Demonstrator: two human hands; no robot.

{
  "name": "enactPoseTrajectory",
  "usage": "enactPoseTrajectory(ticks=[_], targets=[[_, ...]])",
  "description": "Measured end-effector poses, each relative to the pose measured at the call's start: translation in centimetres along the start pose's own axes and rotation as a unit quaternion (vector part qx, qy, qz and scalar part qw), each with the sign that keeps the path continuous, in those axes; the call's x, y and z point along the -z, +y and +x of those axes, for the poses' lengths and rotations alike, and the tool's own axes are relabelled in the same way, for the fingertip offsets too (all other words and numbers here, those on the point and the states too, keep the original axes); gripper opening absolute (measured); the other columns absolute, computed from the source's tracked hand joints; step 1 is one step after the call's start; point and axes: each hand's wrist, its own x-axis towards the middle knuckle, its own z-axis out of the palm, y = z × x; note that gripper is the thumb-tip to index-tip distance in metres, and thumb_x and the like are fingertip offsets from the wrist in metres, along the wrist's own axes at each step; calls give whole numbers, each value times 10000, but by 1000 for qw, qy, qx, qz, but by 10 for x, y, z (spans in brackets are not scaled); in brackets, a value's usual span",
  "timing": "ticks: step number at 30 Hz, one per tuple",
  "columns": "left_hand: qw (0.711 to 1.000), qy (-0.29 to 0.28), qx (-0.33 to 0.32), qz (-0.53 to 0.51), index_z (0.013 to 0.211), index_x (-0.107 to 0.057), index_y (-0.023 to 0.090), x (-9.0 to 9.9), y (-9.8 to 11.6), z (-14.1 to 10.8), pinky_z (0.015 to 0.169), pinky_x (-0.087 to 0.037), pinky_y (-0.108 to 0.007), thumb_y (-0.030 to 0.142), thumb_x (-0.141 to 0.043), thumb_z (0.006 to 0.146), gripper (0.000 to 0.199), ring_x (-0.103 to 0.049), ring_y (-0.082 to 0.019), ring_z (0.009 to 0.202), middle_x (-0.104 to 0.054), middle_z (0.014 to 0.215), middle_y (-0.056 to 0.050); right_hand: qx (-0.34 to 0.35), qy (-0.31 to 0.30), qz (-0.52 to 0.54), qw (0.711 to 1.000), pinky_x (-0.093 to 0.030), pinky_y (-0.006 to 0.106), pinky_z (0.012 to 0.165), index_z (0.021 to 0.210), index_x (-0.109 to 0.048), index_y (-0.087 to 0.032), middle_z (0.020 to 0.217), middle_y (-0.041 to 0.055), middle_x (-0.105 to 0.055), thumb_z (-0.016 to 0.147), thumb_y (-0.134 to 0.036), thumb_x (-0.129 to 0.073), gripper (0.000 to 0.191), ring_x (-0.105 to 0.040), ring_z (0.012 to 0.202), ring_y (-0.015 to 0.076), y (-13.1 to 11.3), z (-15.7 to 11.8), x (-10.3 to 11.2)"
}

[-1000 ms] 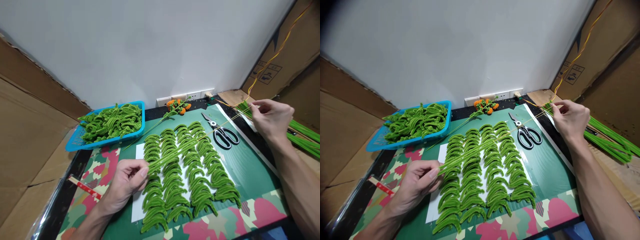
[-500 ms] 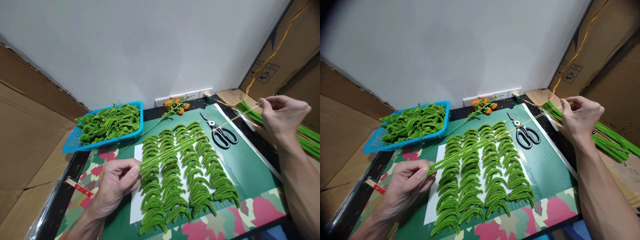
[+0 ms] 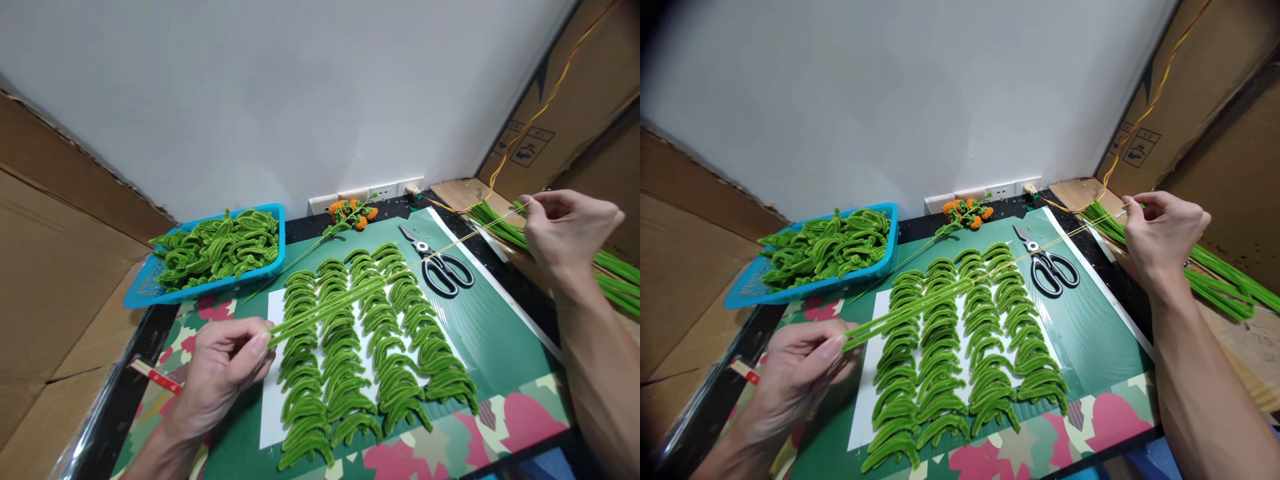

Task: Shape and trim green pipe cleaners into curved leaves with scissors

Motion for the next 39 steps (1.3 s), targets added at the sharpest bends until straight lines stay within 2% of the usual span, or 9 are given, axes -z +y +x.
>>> enactPoseTrajectory(ticks=[10,17,25,29,34,38,39], targets=[[1000,9,-19,23,616,-560,145,-2,4,2,428,-245,-198,381,-701,972,450,-376,-66,454,-447,540,29,4,7,-11,1000,-400,281,531,872,-870,-125,586,72,-692,768,-262,-821,179,-584,499,157,2,0,-2],[999,29,-22,24,616,-579,145,-1,4,1,433,-261,-203,380,-696,977,446,-391,-71,458,-489,551,17,-9,-6,-17,1000,-413,281,547,880,-864,-130,623,77,-717,773,-270,-798,188,-619,533,173,0,0,0],[998,26,-33,40,597,-581,157,-5,5,2,409,-263,-200,407,-715,952,454,-384,-81,439,-473,515,17,11,14,0,1000,-422,287,534,859,-856,-141,609,74,-720,756,-321,-760,229,-638,518,196,6,0,-2],[999,19,-29,23,601,-579,157,-8,6,2,408,-263,-196,394,-708,955,445,-378,-78,436,-459,524,19,43,23,-2,999,-445,290,554,870,-834,-171,666,72,-749,819,-373,-691,253,-665,556,205,3,-5,-3],[999,23,-35,-14,589,-556,155,-12,6,3,397,-217,-190,388,-714,942,451,-341,-66,417,-408,528,33,98,6,26,995,-416,271,523,855,-812,-181,601,39,-706,847,-419,-678,274,-634,506,178,-8,-14,-6],[1000,21,6,16,595,-539,154,-22,1,1,427,-218,-202,447,-699,948,486,-326,-63,431,-417,540,33,171,-5,71,983,-412,269,512,736,-769,-185,514,18,-639,878,-415,-690,281,-553,447,138,-34,-34,-2],[999,16,15,32,593,-536,155,-26,-1,0,438,-240,-208,461,-686,956,498,-337,-67,440,-439,548,26,207,-31,79,975,-403,267,501,702,-749,-199,495,10,-622,900,-414,-672,302,-525,431,128,-43,-43,-1]])
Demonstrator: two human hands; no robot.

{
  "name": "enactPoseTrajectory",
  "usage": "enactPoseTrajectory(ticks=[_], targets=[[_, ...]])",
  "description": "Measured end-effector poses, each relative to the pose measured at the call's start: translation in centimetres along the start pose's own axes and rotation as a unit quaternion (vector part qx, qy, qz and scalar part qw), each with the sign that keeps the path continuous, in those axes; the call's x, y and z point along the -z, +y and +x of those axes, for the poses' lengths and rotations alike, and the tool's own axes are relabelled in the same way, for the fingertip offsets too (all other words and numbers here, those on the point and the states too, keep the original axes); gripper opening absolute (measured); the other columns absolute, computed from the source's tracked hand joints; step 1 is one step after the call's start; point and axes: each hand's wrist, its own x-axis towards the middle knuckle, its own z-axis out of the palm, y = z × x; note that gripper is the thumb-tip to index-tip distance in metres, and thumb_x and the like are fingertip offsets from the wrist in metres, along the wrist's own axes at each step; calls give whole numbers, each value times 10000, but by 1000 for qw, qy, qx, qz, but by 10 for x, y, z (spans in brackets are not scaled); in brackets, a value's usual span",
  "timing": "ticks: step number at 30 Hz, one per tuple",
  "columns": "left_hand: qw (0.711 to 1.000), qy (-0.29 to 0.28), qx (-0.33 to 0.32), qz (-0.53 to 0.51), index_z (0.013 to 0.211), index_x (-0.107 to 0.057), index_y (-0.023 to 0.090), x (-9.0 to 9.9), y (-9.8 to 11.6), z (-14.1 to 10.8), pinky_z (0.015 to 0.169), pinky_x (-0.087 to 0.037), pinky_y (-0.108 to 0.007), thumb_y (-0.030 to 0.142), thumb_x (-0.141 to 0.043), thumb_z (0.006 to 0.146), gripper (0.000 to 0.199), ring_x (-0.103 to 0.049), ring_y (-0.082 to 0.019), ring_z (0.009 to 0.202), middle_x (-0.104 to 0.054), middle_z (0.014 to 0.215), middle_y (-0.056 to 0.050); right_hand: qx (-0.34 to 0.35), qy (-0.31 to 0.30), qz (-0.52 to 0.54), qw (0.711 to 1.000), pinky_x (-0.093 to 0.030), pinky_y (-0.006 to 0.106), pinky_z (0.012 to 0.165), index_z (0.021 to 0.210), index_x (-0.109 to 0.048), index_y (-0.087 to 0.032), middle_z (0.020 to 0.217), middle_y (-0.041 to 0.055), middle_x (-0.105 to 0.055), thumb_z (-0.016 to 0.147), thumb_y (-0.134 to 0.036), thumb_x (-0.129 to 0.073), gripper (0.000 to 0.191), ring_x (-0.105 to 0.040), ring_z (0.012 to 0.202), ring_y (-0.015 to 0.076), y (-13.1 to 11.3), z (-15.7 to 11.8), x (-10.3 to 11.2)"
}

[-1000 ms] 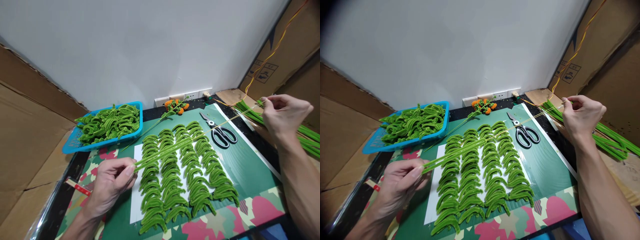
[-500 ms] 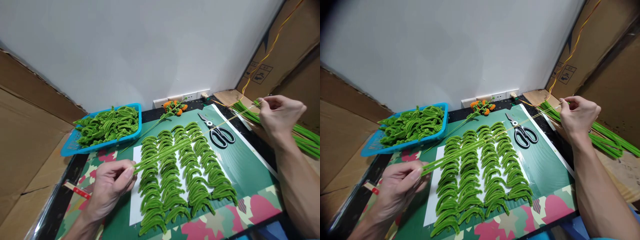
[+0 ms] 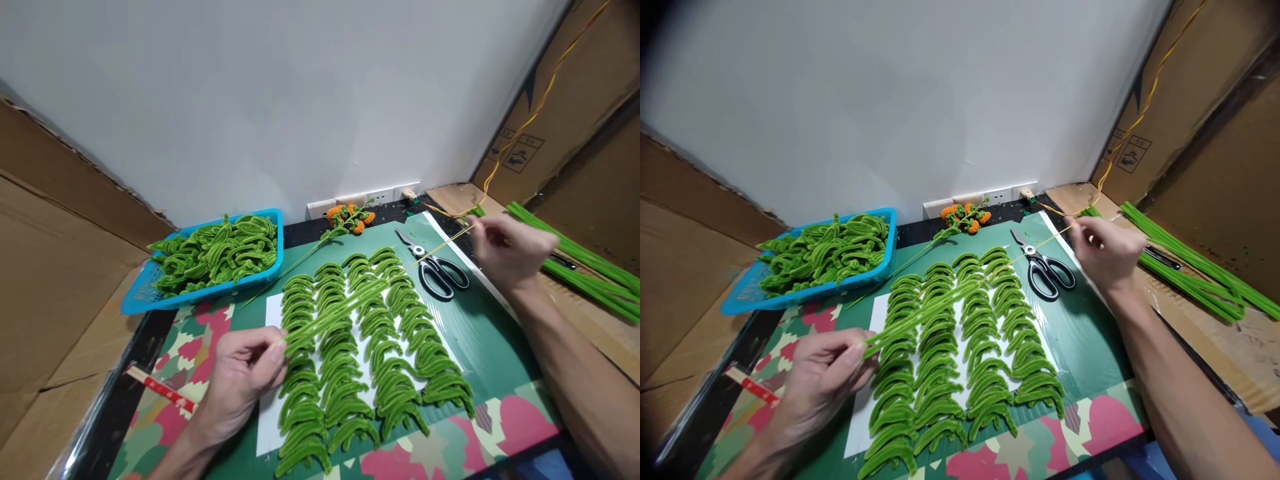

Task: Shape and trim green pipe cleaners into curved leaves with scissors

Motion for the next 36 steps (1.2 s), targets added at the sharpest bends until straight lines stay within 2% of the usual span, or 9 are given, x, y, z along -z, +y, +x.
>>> enactPoseTrajectory(ticks=[2,4,6,9,13,19,25,30,36], targets=[[999,-11,-3,40,571,-523,162,-7,-2,-2,459,-285,-220,468,-665,968,521,-374,-84,458,-456,524,17,65,-56,46,995,-402,258,485,674,-715,-227,470,-15,-593,933,-387,-638,314,-494,407,114,-26,-11,-2],[998,-14,-12,59,561,-519,168,-10,-4,-3,472,-312,-228,462,-652,977,527,-404,-96,471,-469,515,11,131,-107,111,979,-425,251,511,674,-682,-240,496,-26,-608,955,-310,-651,292,-527,443,111,-52,-22,-4],[998,-3,-14,55,572,-536,171,-8,-4,-4,471,-321,-229,451,-648,986,512,-418,-100,478,-487,528,10,187,-118,175,959,-434,251,534,702,-667,-238,574,-21,-666,959,-236,-675,257,-548,476,105,-71,-32,-5],[999,22,-15,38,597,-571,175,0,-4,-5,473,-331,-230,430,-658,993,479,-435,-105,493,-515,550,8,213,-131,236,939,-407,260,523,755,-659,-230,591,-29,-649,950,-166,-684,207,-524,469,100,-85,-38,-4],[999,38,-14,16,613,-579,176,5,-5,-4,476,-327,-232,399,-660,1005,458,-410,-98,485,-502,545,20,197,-142,264,934,-369,260,492,839,-671,-219,593,-40,-614,942,-141,-689,130,-490,468,94,-89,-34,-1],[999,44,-6,8,645,-578,177,3,-11,-2,473,-326,-227,389,-648,1020,436,-383,-90,471,-479,532,36,140,-191,336,911,-406,253,477,937,-689,-219,698,-4,-679,973,-162,-646,80,-526,502,103,-95,-29,5],[997,56,8,56,721,-609,177,-1,-8,-1,449,-327,-200,436,-622,1025,400,-422,-88,477,-524,573,29,180,-244,372,877,-476,268,557,1009,-677,-213,836,38,-719,976,-124,-657,96,-638,665,139,-114,-36,11],[989,24,-18,142,666,-603,165,-8,2,0,468,-363,-197,479,-591,1019,473,-439,-92,488,-509,563,18,166,-248,404,864,-512,275,617,1045,-668,-207,924,65,-695,984,-111,-634,119,-654,761,157,-132,-47,14],[982,-19,-27,184,674,-585,171,-9,1,-6,546,-419,-209,451,-558,1039,460,-499,-111,563,-532,618,6,69,-286,458,839,-548,315,704,1097,-669,-211,961,69,-692,1013,-131,-577,148,-667,827,183,-143,-47,20]])
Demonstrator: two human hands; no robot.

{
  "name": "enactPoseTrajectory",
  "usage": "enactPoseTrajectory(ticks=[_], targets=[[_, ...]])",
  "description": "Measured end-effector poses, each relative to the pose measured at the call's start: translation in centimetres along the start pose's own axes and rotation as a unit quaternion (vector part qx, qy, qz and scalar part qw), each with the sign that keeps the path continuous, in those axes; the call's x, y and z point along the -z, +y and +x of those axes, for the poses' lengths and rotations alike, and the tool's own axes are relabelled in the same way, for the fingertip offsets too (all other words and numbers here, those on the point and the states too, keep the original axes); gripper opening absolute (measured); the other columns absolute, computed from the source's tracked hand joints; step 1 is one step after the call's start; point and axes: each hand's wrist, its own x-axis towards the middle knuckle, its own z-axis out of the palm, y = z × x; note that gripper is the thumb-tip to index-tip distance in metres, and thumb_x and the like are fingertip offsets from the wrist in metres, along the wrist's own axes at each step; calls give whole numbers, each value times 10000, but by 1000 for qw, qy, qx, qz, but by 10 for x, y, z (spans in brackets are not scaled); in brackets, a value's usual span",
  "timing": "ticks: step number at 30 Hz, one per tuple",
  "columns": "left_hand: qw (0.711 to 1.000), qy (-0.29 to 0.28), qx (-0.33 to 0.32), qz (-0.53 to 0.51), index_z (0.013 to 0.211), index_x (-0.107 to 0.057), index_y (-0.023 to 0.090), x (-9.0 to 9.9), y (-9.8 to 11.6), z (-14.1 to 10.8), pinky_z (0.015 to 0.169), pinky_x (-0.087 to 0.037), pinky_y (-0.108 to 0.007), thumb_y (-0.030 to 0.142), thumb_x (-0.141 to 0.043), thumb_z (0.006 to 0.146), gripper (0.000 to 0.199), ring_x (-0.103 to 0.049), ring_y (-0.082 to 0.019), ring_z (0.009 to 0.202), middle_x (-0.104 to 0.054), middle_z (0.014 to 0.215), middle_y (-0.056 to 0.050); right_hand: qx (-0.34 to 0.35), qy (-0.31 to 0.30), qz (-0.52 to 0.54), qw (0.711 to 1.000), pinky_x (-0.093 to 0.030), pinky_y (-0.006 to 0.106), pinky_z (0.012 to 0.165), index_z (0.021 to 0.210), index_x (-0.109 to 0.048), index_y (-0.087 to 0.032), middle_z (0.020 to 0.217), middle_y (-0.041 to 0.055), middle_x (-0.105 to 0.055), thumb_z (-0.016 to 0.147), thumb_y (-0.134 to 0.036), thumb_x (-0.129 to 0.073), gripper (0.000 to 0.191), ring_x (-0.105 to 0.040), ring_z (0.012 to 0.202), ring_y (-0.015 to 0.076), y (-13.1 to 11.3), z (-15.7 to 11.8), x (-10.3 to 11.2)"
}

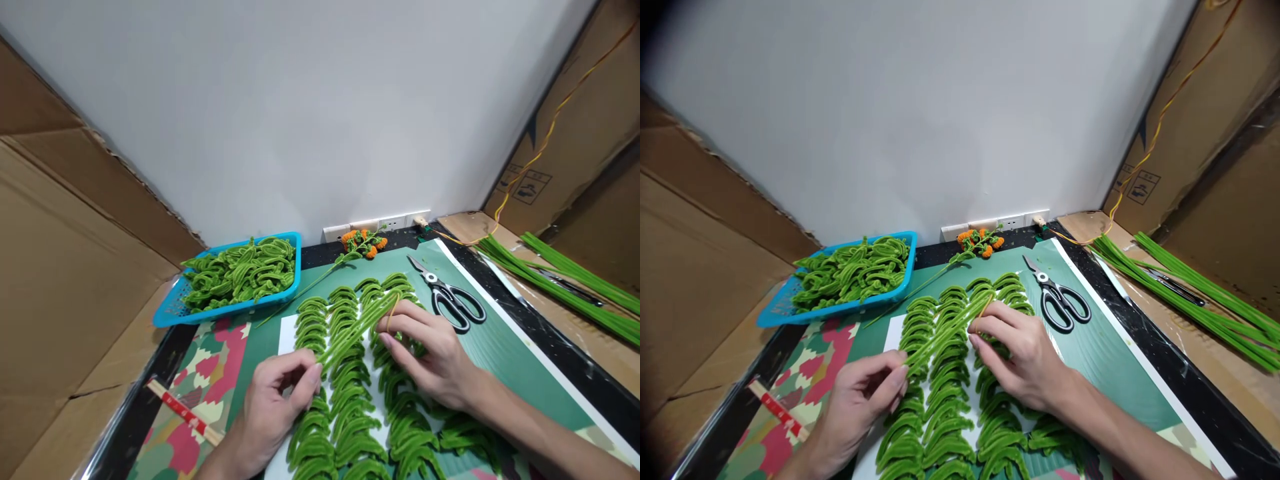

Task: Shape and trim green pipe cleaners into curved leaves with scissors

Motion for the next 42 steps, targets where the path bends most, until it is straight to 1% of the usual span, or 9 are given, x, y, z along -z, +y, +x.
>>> enactPoseTrajectory(ticks=[7,12,20,25,29,32,35,39,42], targets=[[1000,-11,-17,12,722,-684,171,-4,6,-1,574,-431,-233,454,-564,1039,441,-555,-132,597,-598,650,-17,-83,15,51,995,-548,294,743,1116,-678,-242,961,25,-751,1059,-210,-546,147,-703,829,170,-10,-2,-8],[998,-33,-45,24,790,-737,181,-5,4,-2,615,-424,-246,410,-566,1050,387,-587,-146,661,-633,711,-32,-51,-98,53,993,-507,294,699,1061,-685,-219,907,31,-706,1062,-214,-538,147,-651,781,162,-13,3,1],[998,-47,-50,-2,801,-681,183,-5,2,0,709,-456,-259,376,-575,1052,333,-592,-165,761,-623,789,-36,69,-173,-93,978,-436,341,667,1041,-686,-177,935,72,-672,1007,-163,-535,155,-555,798,201,-19,3,2],[997,-73,-37,-5,852,-680,190,-4,4,-1,753,-456,-269,368,-572,1057,293,-594,-169,811,-630,851,-40,100,-175,-87,976,-475,366,789,992,-653,-169,999,94,-674,1003,-153,-513,142,-546,914,222,-27,1,-2],[994,-97,-44,-25,961,-758,210,-5,7,-1,748,-449,-270,372,-606,1043,236,-600,-175,853,-654,918,-59,67,-169,-28,983,-479,377,860,993,-609,-187,1058,95,-655,1011,-178,-525,87,-539,980,227,-33,1,-1],[992,-99,-51,-60,1038,-776,215,-6,7,-2,605,-377,-243,414,-701,980,220,-508,-125,705,-627,937,-51,34,-163,32,986,-459,341,819,950,-558,-204,1017,65,-628,1020,-178,-506,92,-531,932,199,-36,2,-3],[988,-95,-52,-106,1110,-761,204,-6,5,-4,534,-310,-222,483,-792,897,353,-419,-82,625,-606,980,-50,-3,-155,118,981,-417,305,748,864,-474,-220,906,25,-570,1010,-180,-483,151,-496,834,169,-40,3,-6],[981,-69,-11,-181,1202,-723,190,-4,5,-8,594,-372,-219,639,-741,890,547,-488,-118,706,-608,925,-52,-61,-170,254,950,-346,271,676,759,-352,-226,780,-23,-451,931,-154,-506,242,-413,736,135,-45,8,-9],[963,-73,29,-259,1317,-654,180,-6,12,-9,561,-346,-209,692,-728,876,680,-444,-93,647,-624,887,-40,-104,-228,324,912,-277,262,605,676,-303,-224,687,-55,-368,813,-86,-550,314,-340,643,107,-44,8,-12]])
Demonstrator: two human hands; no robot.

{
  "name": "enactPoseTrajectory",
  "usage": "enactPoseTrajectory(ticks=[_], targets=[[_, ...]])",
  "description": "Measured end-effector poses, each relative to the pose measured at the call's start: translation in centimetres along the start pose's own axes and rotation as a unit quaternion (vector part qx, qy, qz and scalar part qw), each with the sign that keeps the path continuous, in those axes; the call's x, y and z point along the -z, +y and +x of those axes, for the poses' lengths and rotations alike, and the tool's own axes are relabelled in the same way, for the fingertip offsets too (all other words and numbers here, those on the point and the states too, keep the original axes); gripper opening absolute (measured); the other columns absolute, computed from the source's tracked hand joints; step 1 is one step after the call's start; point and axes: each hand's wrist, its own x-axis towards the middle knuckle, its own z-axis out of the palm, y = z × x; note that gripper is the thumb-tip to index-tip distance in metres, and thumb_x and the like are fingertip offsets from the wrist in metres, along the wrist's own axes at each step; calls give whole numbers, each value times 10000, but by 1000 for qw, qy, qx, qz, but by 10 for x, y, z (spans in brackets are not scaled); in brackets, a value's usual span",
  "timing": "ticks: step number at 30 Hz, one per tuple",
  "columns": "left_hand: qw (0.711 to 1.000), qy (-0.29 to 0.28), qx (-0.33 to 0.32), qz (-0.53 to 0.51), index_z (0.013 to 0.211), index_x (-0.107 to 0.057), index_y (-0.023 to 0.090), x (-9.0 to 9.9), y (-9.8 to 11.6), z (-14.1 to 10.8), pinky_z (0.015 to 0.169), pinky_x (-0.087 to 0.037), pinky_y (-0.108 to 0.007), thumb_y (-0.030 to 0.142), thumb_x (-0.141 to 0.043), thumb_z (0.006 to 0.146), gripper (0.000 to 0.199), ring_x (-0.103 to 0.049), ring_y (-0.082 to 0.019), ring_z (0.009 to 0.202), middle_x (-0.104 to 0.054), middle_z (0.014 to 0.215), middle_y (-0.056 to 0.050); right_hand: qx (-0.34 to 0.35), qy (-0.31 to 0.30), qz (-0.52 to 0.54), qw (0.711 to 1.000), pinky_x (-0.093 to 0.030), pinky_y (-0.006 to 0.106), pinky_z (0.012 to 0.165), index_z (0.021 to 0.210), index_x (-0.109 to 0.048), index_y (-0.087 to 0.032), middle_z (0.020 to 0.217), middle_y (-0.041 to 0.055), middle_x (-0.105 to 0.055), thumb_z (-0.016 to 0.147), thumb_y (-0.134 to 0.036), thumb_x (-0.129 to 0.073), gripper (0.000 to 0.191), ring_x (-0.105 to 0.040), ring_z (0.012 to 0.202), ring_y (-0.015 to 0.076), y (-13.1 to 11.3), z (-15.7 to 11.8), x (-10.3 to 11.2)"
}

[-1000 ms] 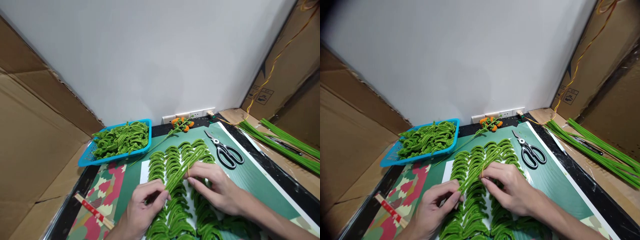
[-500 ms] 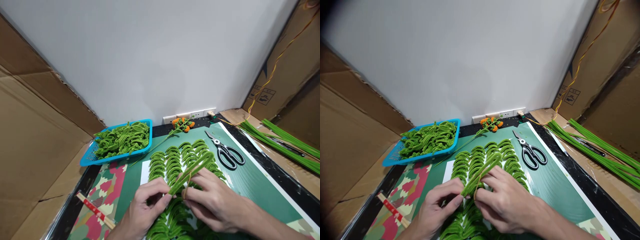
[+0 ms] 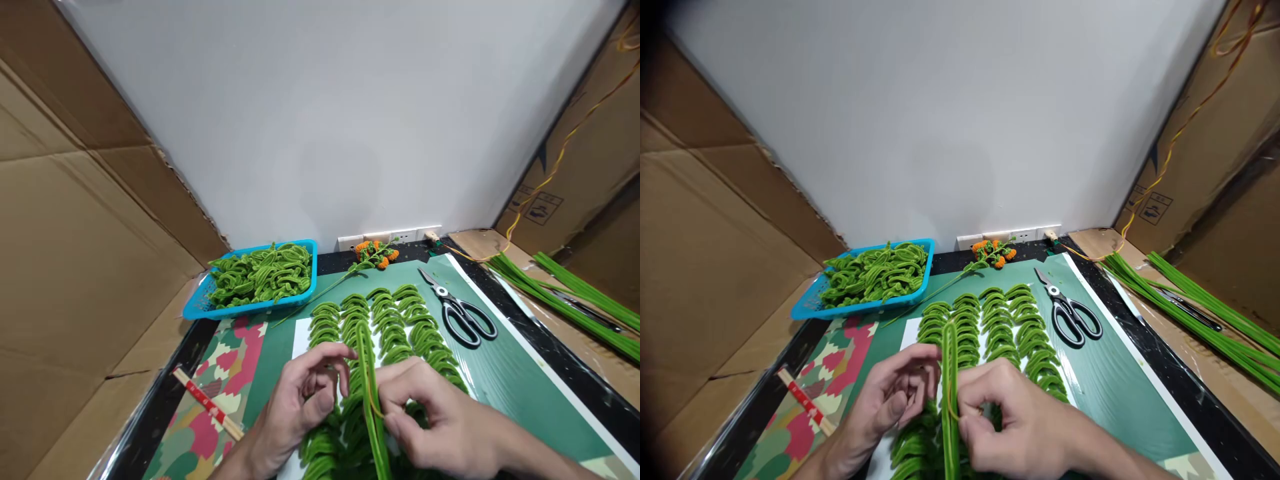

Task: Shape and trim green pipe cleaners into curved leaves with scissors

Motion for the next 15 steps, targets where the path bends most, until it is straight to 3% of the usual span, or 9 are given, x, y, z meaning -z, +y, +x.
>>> enactPoseTrajectory(ticks=[4,8,11,15], targets=[[997,-18,42,-67,1338,-619,177,-9,3,2,506,-293,-173,630,-804,842,696,-428,-62,588,-609,810,-4,-20,-65,4,998,-219,263,562,621,-286,-226,629,-75,-317,683,-10,-549,346,-279,585,95,11,-3,-6],[994,-24,82,-62,1064,-650,154,-12,-3,6,399,-215,-144,567,-715,948,434,-324,-23,426,-569,617,39,-33,-94,-30,995,-274,257,604,633,-309,-224,638,-68,-344,738,-32,-560,334,-334,614,104,13,-6,-11],[992,51,72,-85,955,-619,162,-11,-5,10,349,-199,-122,566,-736,930,421,-307,-7,364,-595,594,40,-61,-74,-59,994,-343,258,680,707,-417,-217,698,-50,-451,887,-138,-600,268,-445,696,117,7,-8,-7],[965,226,15,-134,960,-614,180,-4,1,17,329,-239,-97,544,-797,881,415,-334,-4,344,-588,606,65,-57,-41,-111,991,-405,285,770,829,-541,-217,839,-6,-575,1022,-276,-571,204,-530,830,149,0,-10,7]])
